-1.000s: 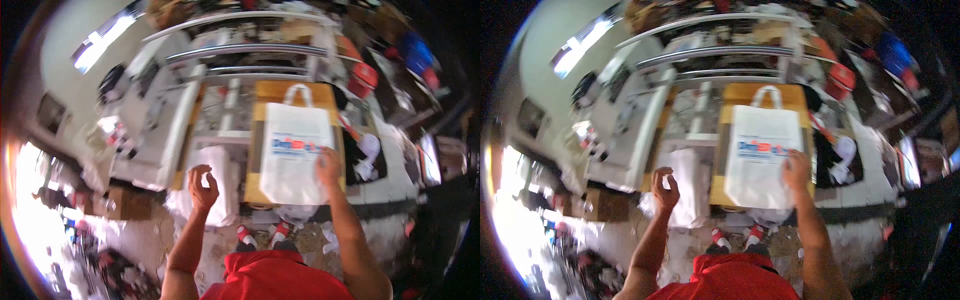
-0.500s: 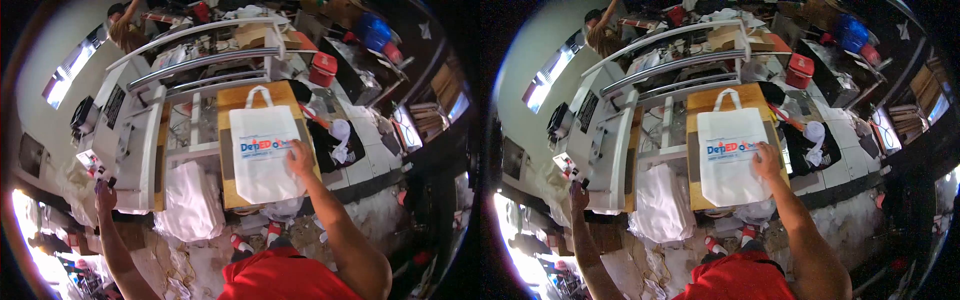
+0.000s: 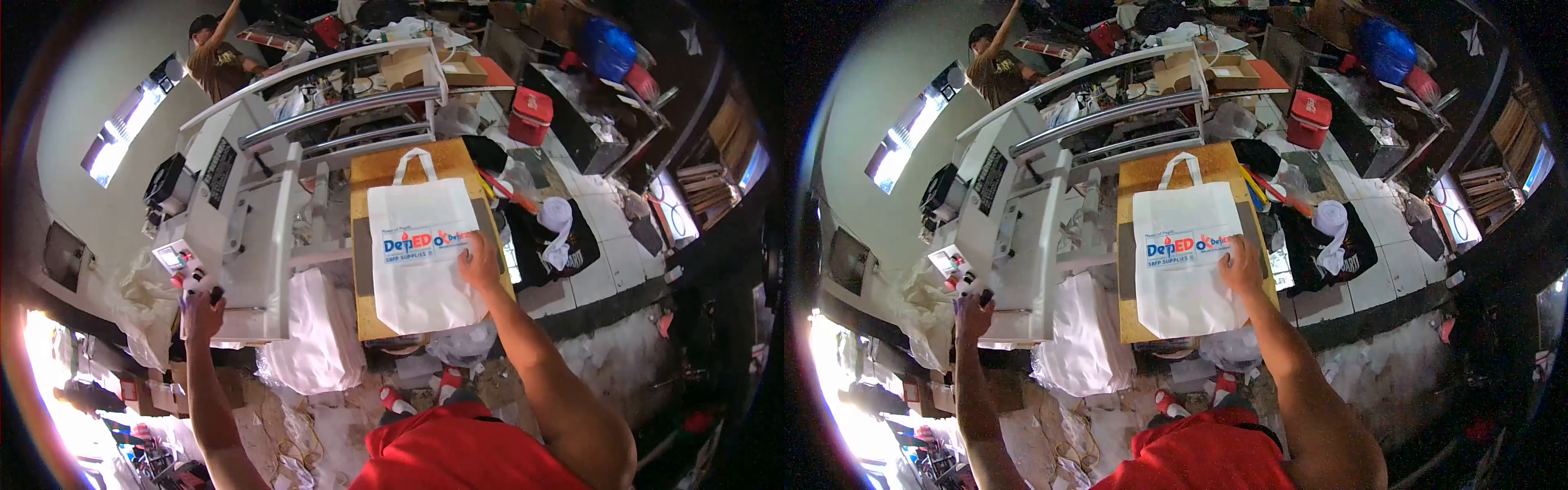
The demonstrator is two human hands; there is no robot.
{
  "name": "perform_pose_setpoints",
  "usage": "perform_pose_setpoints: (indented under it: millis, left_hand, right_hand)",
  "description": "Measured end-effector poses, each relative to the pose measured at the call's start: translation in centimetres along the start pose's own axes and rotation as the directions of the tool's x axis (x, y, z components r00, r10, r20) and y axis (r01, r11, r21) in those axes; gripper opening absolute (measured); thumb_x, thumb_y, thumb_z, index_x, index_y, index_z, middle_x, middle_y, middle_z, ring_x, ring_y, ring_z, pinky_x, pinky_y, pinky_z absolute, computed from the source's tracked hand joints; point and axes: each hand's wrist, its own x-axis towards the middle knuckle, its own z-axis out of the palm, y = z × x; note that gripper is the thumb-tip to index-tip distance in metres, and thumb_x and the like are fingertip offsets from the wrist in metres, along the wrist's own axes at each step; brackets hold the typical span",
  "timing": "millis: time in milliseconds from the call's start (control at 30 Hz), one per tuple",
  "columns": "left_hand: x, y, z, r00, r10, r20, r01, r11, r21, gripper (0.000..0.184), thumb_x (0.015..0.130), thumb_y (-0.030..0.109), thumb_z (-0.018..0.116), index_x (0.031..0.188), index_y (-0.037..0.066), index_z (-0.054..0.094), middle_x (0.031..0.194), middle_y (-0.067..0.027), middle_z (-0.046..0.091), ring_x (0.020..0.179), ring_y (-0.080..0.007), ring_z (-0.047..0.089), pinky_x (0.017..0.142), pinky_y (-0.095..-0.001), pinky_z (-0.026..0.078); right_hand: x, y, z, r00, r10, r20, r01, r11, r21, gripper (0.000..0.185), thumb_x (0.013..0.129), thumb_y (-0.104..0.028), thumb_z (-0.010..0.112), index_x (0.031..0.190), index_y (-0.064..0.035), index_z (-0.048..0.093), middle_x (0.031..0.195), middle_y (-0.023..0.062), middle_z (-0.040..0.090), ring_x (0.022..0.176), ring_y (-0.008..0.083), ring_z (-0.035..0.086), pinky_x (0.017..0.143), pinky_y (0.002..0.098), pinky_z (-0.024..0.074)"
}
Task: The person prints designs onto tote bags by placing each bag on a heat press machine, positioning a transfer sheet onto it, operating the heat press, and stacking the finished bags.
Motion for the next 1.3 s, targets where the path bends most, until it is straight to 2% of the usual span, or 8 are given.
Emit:
perform_pose_setpoints:
  millis: [367, 700, 767, 900, 967, 1033, 1200, 1300]
  left_hand:
    - [-2.8, 17.5, -0.6, 0.829, 0.240, -0.505, -0.477, 0.775, -0.414, 0.015, 0.088, 0.021, 0.070, 0.082, 0.008, 0.064, 0.086, -0.0101, 0.066, 0.090, -0.0342, 0.060, 0.082, -0.0497, 0.040]
    - [-6.3, 33.0, -5.5, 0.830, 0.266, -0.491, -0.509, 0.721, -0.471, 0.016, 0.083, 0.022, 0.074, 0.087, 0.010, 0.065, 0.091, -0.0087, 0.066, 0.094, -0.0305, 0.061, 0.084, -0.0472, 0.040]
    - [-6.7, 34.9, -6.5, 0.804, 0.303, -0.511, -0.565, 0.657, -0.500, 0.020, 0.084, 0.021, 0.073, 0.099, 0.009, 0.067, 0.097, -0.0099, 0.066, 0.094, -0.0309, 0.061, 0.086, -0.0459, 0.040]
    - [-8.1, 35.8, -7.7, 0.803, 0.342, -0.489, -0.588, 0.589, -0.554, 0.029, 0.085, 0.013, 0.072, 0.112, 0.006, 0.067, 0.109, -0.0118, 0.066, 0.104, -0.0332, 0.061, 0.094, -0.0501, 0.044]
    - [-9.7, 34.7, -7.7, 0.783, 0.306, -0.542, -0.618, 0.481, -0.622, 0.036, 0.084, 0.003, 0.069, 0.119, 0.004, 0.065, 0.120, -0.0138, 0.065, 0.114, -0.0366, 0.061, 0.099, -0.0510, 0.048]
    - [-12.3, 32.2, -7.6, 0.838, 0.260, -0.481, -0.546, 0.401, -0.735, 0.031, 0.084, -0.002, 0.065, 0.114, 0.002, 0.066, 0.115, -0.0145, 0.067, 0.107, -0.0359, 0.065, 0.089, -0.0450, 0.055]
    - [-17.5, 23.5, 0.1, 0.914, 0.125, -0.386, -0.404, 0.359, -0.842, 0.019, 0.083, 0.000, 0.066, 0.102, 0.003, 0.068, 0.091, -0.0124, 0.070, 0.084, -0.0302, 0.071, 0.071, -0.0382, 0.058]
    - [-19.3, 17.3, 7.1, 0.994, 0.093, 0.055, 0.012, 0.416, -0.910, 0.013, 0.086, 0.002, 0.064, 0.097, 0.006, 0.068, 0.077, -0.0122, 0.068, 0.075, -0.0268, 0.069, 0.065, -0.0369, 0.056]
  right_hand:
    - [-0.1, 0.6, -0.2, 0.990, 0.139, 0.011, -0.140, 0.986, 0.095, 0.045, 0.083, -0.007, 0.061, 0.126, -0.0006, 0.054, 0.124, 0.0241, 0.059, 0.119, 0.0433, 0.055, 0.103, 0.0518, 0.0431]
    - [3.3, 1.8, -4.4, 0.894, 0.447, -0.004, -0.396, 0.796, 0.457, 0.031, 0.088, -0.001, 0.054, 0.119, 0.0030, 0.059, 0.114, 0.0221, 0.065, 0.111, 0.0363, 0.063, 0.095, 0.0419, 0.0506]
    - [5.5, -2.3, -8.7, 0.924, 0.373, -0.086, -0.301, 0.847, 0.439, 0.029, 0.090, -0.001, 0.052, 0.117, 0.0024, 0.059, 0.111, 0.0206, 0.065, 0.107, 0.0354, 0.064, 0.095, 0.0423, 0.0502]
    - [5.7, -14.3, -13.5, 0.961, -0.249, 0.121, 0.158, 0.854, 0.496, 0.032, 0.085, -0.003, 0.063, 0.116, -0.0005, 0.059, 0.114, 0.0197, 0.062, 0.108, 0.0376, 0.061, 0.097, 0.0458, 0.0477]
    - [4.4, -17.9, -11.7, 0.907, -0.339, 0.250, 0.229, 0.895, 0.383, 0.032, 0.086, -0.022, 0.071, 0.112, -0.0047, 0.063, 0.111, 0.0165, 0.063, 0.111, 0.0374, 0.056, 0.102, 0.0541, 0.0373]
    - [3.8, -20.0, -10.6, 0.949, -0.212, 0.234, 0.217, 0.976, 0.005, 0.032, 0.084, -0.036, 0.077, 0.099, -0.0095, 0.066, 0.098, 0.0095, 0.062, 0.103, 0.0314, 0.055, 0.093, 0.0474, 0.0379]
    - [4.4, -19.2, -10.4, 0.967, -0.231, 0.108, 0.236, 0.971, -0.044, 0.044, 0.076, -0.048, 0.083, 0.086, -0.0113, 0.062, 0.085, 0.0068, 0.059, 0.085, 0.0302, 0.055, 0.083, 0.0467, 0.0372]
    - [3.6, -18.9, -9.6, 0.978, -0.126, 0.167, 0.157, 0.970, -0.186, 0.054, 0.073, -0.056, 0.084, 0.080, -0.0108, 0.055, 0.089, 0.0081, 0.058, 0.094, 0.0318, 0.054, 0.087, 0.0499, 0.0360]
